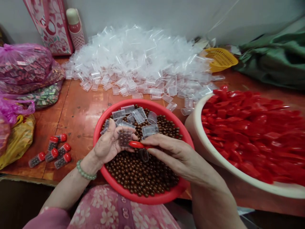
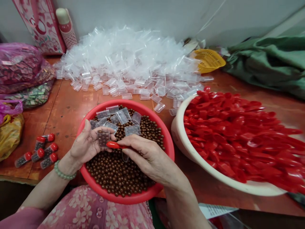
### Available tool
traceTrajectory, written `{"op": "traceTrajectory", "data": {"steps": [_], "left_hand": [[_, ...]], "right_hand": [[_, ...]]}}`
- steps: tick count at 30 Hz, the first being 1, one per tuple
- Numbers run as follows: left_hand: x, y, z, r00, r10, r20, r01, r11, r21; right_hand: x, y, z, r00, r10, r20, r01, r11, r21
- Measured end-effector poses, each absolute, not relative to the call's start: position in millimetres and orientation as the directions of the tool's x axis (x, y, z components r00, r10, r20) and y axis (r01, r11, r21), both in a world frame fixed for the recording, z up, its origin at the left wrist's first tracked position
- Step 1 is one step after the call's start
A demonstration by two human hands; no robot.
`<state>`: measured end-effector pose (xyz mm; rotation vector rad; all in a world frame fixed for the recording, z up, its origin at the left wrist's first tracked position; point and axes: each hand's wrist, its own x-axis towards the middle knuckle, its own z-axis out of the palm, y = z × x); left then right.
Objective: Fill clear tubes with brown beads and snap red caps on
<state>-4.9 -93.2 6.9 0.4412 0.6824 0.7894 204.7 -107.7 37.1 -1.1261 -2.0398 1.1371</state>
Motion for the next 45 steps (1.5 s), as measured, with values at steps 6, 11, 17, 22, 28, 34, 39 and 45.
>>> {"op": "traceTrajectory", "data": {"steps": [6,11,17,22,28,34,39,45], "left_hand": [[-5.4,-93.1,5.8,0.526,0.756,-0.39,-0.507,0.647,0.57],[-5.4,-93.2,6.4,0.52,0.761,-0.388,-0.521,0.643,0.561],[-3.4,-94.5,4.1,0.487,0.778,-0.398,-0.478,0.618,0.624],[-3.2,-95.0,1.0,0.485,0.768,-0.419,-0.447,0.629,0.636],[-0.4,-96.5,0.7,0.464,0.794,-0.392,-0.444,0.592,0.673],[3.3,-98.8,1.6,0.435,0.821,-0.37,-0.452,0.554,0.699],[1.8,-96.7,-0.8,0.483,0.808,-0.337,-0.535,0.577,0.617],[0.2,-90.9,2.1,0.572,0.763,-0.302,-0.568,0.633,0.526]], "right_hand": [[200.4,-105.7,32.0,-0.424,0.905,0.025,0.476,0.246,-0.845],[199.5,-103.8,32.8,-0.381,0.922,0.073,0.425,0.245,-0.872],[198.2,-101.8,36.7,-0.298,0.954,-0.016,0.373,0.101,-0.923],[187.1,-99.8,30.9,-0.164,0.986,-0.017,0.243,0.024,-0.97],[160.5,-108.8,17.7,0.118,0.993,0.026,0.066,0.019,-0.998],[149.2,-116.8,4.1,0.171,0.983,0.071,-0.014,0.074,-0.997],[145.9,-120.9,-0.5,0.078,0.981,0.175,0.195,0.157,-0.968],[148.2,-116.6,1.4,-0.013,0.952,0.304,0.442,0.279,-0.853]]}}
